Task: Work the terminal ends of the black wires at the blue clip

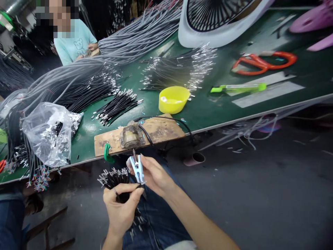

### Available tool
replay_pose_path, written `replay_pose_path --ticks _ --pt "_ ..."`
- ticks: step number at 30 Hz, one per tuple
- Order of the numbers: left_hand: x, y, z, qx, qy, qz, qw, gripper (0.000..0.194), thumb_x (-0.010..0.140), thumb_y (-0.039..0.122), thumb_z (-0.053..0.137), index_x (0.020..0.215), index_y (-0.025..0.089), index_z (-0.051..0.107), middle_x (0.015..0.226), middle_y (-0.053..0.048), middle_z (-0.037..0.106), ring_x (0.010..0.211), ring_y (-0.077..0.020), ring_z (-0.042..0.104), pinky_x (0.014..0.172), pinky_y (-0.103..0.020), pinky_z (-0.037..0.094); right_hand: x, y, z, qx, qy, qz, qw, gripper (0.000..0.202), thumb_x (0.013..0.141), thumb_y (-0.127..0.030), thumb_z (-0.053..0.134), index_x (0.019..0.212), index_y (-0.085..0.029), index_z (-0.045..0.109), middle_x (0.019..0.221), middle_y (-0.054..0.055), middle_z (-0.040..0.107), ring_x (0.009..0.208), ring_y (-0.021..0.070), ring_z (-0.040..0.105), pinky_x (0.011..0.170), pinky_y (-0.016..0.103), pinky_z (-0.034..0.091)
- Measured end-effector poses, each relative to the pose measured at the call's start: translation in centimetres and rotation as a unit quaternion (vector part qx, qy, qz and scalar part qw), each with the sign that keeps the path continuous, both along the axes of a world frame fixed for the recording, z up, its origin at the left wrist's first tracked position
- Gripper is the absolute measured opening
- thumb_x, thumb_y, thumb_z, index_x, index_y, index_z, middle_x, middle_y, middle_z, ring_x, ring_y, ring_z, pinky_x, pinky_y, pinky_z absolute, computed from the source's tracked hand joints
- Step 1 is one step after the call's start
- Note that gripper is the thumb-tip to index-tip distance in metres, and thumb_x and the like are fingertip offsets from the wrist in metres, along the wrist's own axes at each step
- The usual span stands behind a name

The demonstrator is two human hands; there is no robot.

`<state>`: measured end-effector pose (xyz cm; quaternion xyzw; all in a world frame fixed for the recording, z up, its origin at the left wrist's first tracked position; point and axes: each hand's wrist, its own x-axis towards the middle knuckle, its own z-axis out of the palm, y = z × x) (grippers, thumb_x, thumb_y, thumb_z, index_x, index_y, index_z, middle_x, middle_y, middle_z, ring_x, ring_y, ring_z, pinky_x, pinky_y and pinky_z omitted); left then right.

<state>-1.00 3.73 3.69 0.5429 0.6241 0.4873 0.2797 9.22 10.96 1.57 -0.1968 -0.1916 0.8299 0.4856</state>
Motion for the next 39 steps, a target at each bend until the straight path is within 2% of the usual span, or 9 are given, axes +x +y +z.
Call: replay_pose_path --ticks 6,11,16,18,20,26,31,35,39 --pt "-0.1 -0.6 0.0 -0.02 0.001 0.002 1.0 0.005 0.066 0.016 0.071 0.067 0.02 0.074 0.061 -0.001 0.073 0.053 -0.0175 0.067 0.055 -0.026 0.052 0.6 -0.2 -2.4 -0.045 0.001 -0.008 0.999 0.04 0.062 -0.057 0.071 0.068 -0.017 0.069 0.058 0.001 0.061 0.057 0.0132 0.054 0.054 0.024 0.041" --pt "-0.2 -1.3 -0.3 -0.047 -0.006 0.008 0.999 0.004 0.067 0.021 0.072 0.069 0.02 0.075 0.065 -0.003 0.074 0.058 -0.019 0.068 0.06 -0.027 0.054 2.6 -2.0 -4.0 0.006 -0.176 -0.12 0.977 0.031 0.065 -0.048 0.073 0.074 -0.019 0.068 0.062 0.0 0.059 0.06 0.0131 0.052 0.056 0.025 0.04" --pt "-0.2 -1.4 -1.1 -0.117 0.015 -0.02 0.993 0.019 0.078 0.018 0.058 0.085 0.019 0.076 0.051 0.0 0.067 0.04 -0.0116 0.057 0.044 -0.021 0.046 2.8 -4.8 -2.0 0.279 -0.412 -0.255 0.829 0.009 0.077 -0.022 0.064 0.069 -0.021 0.063 0.062 0.001 0.055 0.061 0.0157 0.048 0.059 0.03 0.039" --pt "0.0 -1.4 -1.4 -0.111 0.024 -0.059 0.992 0.023 0.077 0.013 0.054 0.078 0.02 0.076 0.061 -0.003 0.07 0.054 -0.0146 0.063 0.056 -0.024 0.049 2.1 -5.5 -1.0 0.382 -0.456 -0.237 0.768 0.003 0.075 -0.018 0.066 0.074 -0.02 0.064 0.066 0.002 0.058 0.065 0.0168 0.048 0.061 0.031 0.039" --pt "0.2 -1.5 -1.6 -0.105 0.021 -0.079 0.991 0.025 0.075 0.01 0.054 0.072 0.02 0.076 0.069 -0.004 0.073 0.065 -0.0175 0.065 0.064 -0.026 0.05 1.5 -5.6 -0.6 0.421 -0.47 -0.201 0.749 0.003 0.075 -0.017 0.066 0.075 -0.019 0.064 0.069 0.003 0.058 0.068 0.0178 0.049 0.061 0.031 0.04" --pt "0.1 -2.0 -2.0 -0.133 -0.033 0.005 0.991 0.006 0.066 0.014 0.063 0.064 0.015 0.069 0.059 -0.002 0.066 0.056 -0.0159 0.059 0.056 -0.025 0.046 1.3 -5.1 -1.6 0.363 -0.418 -0.193 0.81 0.021 0.081 -0.013 0.054 0.061 -0.019 0.054 0.06 -0.001 0.052 0.059 0.0145 0.047 0.059 0.029 0.038" --pt "0.2 -2.7 -2.6 -0.147 -0.083 0.022 0.985 0.016 0.074 0.028 0.061 0.064 0.016 0.063 0.05 0.001 0.057 0.047 -0.0118 0.049 0.048 -0.024 0.041 0.3 -6.0 -2.4 0.244 -0.353 -0.233 0.872 0.019 0.082 -0.02 0.055 0.063 -0.019 0.055 0.066 0.001 0.049 0.064 0.0155 0.046 0.059 0.029 0.038" --pt "0.5 -3.1 -3.2 -0.161 -0.125 0.005 0.979 0.031 0.079 0.043 0.055 0.065 0.017 0.058 0.04 0.004 0.044 0.037 -0.0091 0.038 0.04 -0.023 0.033 -0.5 -6.2 -2.6 0.083 -0.16 -0.097 0.979 0.025 0.077 -0.041 0.061 0.067 -0.019 0.058 0.064 0.0 0.048 0.056 0.0129 0.044 0.05 0.026 0.037" --pt "0.4 -3.0 -3.4 -0.173 -0.136 -0.013 0.975 0.041 0.078 0.053 0.053 0.061 0.016 0.06 0.037 0.003 0.041 0.036 -0.0087 0.037 0.038 -0.024 0.032 0.3 -5.5 -2.7 0.029 -0.115 -0.049 0.992 0.031 0.07 -0.048 0.066 0.07 -0.018 0.061 0.061 0.0 0.05 0.054 0.0116 0.044 0.051 0.025 0.04"
